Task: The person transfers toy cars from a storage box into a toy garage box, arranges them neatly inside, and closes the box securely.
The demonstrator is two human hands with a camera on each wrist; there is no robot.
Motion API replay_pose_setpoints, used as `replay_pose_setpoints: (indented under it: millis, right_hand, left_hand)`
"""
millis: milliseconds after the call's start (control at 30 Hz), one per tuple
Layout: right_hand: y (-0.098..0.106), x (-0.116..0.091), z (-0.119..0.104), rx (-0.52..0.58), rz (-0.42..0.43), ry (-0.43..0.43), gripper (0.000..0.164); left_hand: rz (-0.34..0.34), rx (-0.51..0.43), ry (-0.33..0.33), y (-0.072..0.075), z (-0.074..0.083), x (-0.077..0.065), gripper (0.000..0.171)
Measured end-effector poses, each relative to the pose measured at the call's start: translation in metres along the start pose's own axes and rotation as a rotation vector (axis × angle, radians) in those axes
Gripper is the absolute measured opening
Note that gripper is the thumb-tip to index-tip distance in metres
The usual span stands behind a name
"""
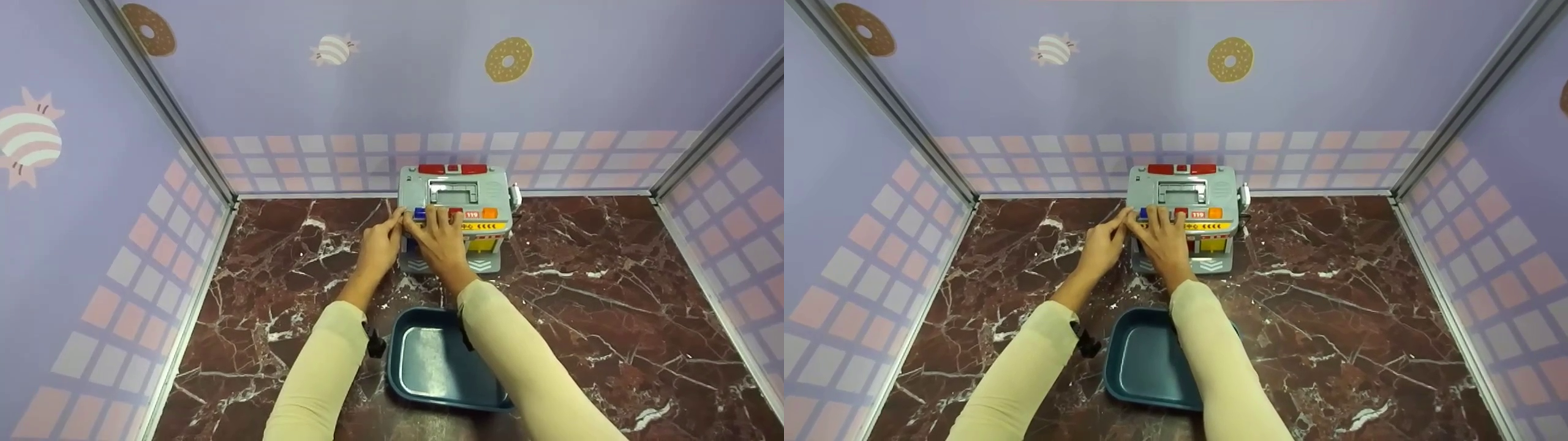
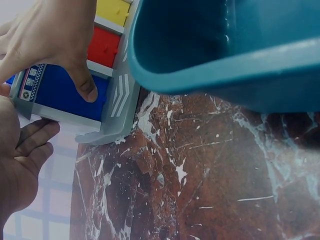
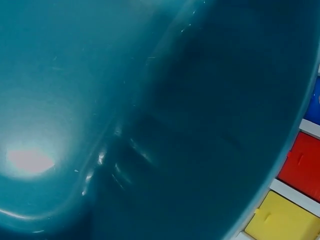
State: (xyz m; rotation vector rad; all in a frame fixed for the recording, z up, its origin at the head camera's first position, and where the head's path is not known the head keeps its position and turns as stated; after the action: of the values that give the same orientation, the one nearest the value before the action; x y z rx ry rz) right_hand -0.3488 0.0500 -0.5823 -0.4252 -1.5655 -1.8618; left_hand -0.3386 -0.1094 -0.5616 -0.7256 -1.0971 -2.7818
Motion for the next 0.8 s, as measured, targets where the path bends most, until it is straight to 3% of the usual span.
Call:
replay_pose_setpoints:
  millis: [333, 600, 800]
  right_hand:
    - [0.0, -0.004, 0.0, 0.007, -0.052, -0.003, 0.053]
    - [0.007, -0.005, -0.007, 0.051, -0.226, -0.012, 0.067]
    - [0.02, -0.003, -0.013, 0.153, -0.377, -0.022, 0.095]
  left_hand:
    - [-0.002, -0.006, 0.021, -0.005, -0.003, 0.0, 0.037]
    - [0.008, -0.001, 0.013, -0.005, -0.01, 0.002, 0.037]
    - [0.061, 0.039, -0.046, -0.001, -0.019, -0.001, 0.035]
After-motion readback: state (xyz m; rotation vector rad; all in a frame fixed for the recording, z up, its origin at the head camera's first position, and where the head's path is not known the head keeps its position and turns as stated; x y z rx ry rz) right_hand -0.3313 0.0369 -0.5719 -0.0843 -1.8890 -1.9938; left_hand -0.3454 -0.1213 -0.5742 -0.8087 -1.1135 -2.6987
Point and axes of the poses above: each hand's wrist, its own x-axis towards the middle knuckle, its own y-axis out of the back of the hand, z = x × y, the point moved 1 cm from there along x, towards the middle knuckle, and after that the axes turned 10 degrees about -y, right-handed, at the moved point
